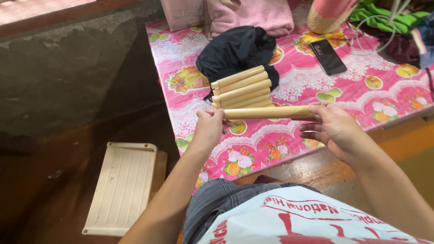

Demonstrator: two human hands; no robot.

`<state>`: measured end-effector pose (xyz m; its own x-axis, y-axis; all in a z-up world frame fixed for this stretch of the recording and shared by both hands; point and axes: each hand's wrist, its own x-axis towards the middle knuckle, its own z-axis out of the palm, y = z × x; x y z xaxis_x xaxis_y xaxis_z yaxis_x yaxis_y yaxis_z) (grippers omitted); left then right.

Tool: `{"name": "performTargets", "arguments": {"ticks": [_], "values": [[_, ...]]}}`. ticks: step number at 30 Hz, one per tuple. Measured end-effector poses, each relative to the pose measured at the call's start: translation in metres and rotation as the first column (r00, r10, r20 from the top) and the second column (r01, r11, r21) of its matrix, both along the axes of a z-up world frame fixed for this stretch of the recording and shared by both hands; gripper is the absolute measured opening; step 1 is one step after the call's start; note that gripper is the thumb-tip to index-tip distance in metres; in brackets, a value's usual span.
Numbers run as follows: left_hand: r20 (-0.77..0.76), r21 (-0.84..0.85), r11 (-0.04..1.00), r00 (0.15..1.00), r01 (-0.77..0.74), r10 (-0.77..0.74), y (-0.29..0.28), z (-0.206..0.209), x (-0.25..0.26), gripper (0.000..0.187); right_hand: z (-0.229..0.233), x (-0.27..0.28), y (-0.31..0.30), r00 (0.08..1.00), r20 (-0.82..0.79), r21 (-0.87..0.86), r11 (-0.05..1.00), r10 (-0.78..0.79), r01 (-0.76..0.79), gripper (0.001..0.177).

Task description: The person assembles a small plastic stool by inserting cylindrical legs into the base and stacking additional trays. They repeatedly insert and remove the legs, then stack the trays on a nearby bench.

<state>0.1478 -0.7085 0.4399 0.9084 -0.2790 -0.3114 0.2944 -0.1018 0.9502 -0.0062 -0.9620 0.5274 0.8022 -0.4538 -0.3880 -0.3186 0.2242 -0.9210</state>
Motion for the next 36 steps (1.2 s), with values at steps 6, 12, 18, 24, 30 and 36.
{"name": "performTargets", "arguments": {"ticks": [6, 12, 18, 24, 30, 36], "values": [[-0.03, 0.025, 0.993, 0.993, -0.116, 0.117, -0.021, -0.026, 0.019, 0.03, -0.016, 0.055, -0.032, 0.999, -0.014, -0.14, 0.989, 0.043, -0.044, 0.023], [-0.001, 0.101, 0.99, 0.995, -0.103, 0.104, -0.041, -0.036, 0.054, 0.034, -0.029, 0.112, -0.057, 0.991, 0.005, -0.385, 0.915, 0.131, -0.119, 0.029], [-0.099, 0.141, 0.986, 0.989, -0.092, 0.107, -0.049, -0.042, 0.088, 0.035, -0.046, 0.165, -0.077, 0.94, -0.164, -0.338, 0.878, 0.299, -0.339, 0.035], [-0.178, 0.134, 0.988, 0.979, -0.076, 0.099, -0.063, -0.047, 0.107, 0.036, -0.071, 0.203, -0.085, 0.908, -0.241, -0.162, 0.908, 0.344, -0.387, 0.037], [-0.2, 0.196, 0.98, 0.978, -0.025, 0.065, -0.073, -0.048, 0.118, 0.038, -0.088, 0.222, -0.09, 0.888, -0.275, -0.097, 0.908, 0.368, -0.407, 0.028], [-0.169, 0.205, 0.979, 0.985, 0.006, 0.03, -0.078, -0.056, 0.122, 0.044, -0.092, 0.227, -0.093, 0.868, -0.312, -0.032, 0.909, 0.386, -0.415, 0.024]]}}
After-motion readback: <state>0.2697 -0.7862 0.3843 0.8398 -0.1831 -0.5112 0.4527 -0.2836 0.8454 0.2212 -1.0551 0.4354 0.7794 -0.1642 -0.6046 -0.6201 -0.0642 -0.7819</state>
